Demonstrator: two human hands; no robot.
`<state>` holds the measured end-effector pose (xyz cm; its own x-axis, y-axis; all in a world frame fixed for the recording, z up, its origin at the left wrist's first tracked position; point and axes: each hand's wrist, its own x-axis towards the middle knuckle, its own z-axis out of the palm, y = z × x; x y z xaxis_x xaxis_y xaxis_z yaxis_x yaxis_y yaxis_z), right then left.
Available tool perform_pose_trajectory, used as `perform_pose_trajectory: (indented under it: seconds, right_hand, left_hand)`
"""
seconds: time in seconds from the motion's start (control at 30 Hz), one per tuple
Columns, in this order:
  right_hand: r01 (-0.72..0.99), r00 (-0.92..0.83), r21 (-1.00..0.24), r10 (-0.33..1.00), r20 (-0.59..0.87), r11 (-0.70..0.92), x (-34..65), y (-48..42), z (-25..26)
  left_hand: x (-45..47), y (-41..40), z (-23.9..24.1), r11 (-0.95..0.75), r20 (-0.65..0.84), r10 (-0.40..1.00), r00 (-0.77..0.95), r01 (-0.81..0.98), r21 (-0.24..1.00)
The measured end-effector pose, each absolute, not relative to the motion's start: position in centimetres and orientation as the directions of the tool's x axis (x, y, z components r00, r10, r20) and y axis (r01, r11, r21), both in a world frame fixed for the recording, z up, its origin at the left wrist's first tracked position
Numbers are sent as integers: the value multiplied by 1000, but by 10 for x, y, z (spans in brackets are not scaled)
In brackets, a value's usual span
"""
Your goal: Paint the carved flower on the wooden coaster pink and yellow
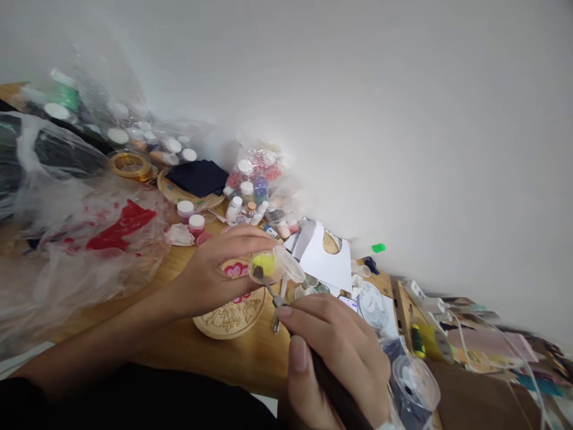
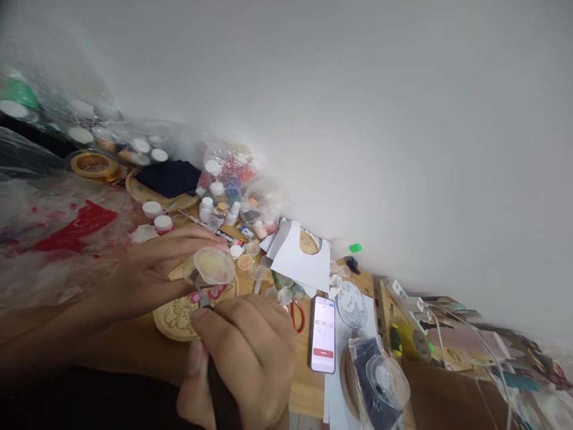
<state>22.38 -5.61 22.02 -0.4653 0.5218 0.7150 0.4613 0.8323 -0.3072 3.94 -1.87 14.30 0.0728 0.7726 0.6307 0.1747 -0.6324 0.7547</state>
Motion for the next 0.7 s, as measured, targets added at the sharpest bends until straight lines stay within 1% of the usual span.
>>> perform_pose_trajectory:
  seconds: [0.2, 0.37, 0.43, 0.5, 0.57, 0.63, 0.7]
  right_hand:
    - [447, -264, -339, 484, 834, 828, 215, -52, 209]
    - [447, -353, -337, 510, 785, 828, 215, -51, 208]
    - [462, -310, -353, 522, 795, 813, 215, -52, 209]
    - [462, -254, -354, 504, 825, 813, 215, -53, 210]
    - [453, -297, -327, 486, 822, 829, 215, -54, 211]
    - [448, -399, -306, 494, 773, 840, 216, -55, 212]
    - [452, -447, -308, 511, 734, 837, 217, -55, 213]
  left_hand:
    - [40, -18, 143, -613, 612, 787, 77, 211, 761]
    - [38, -16, 146, -626, 620, 777, 107, 227, 746]
    - [38, -16, 147, -636, 628, 770, 111, 222, 739]
    - [37, -16, 146, -643, 638, 763, 104, 221, 733]
    - [37, -16, 146, -649, 646, 757, 99, 234, 724]
    - [37, -16, 145, -651, 652, 752, 91, 256, 715]
    - [38, -16, 144, -638, 642, 762, 90, 273, 720]
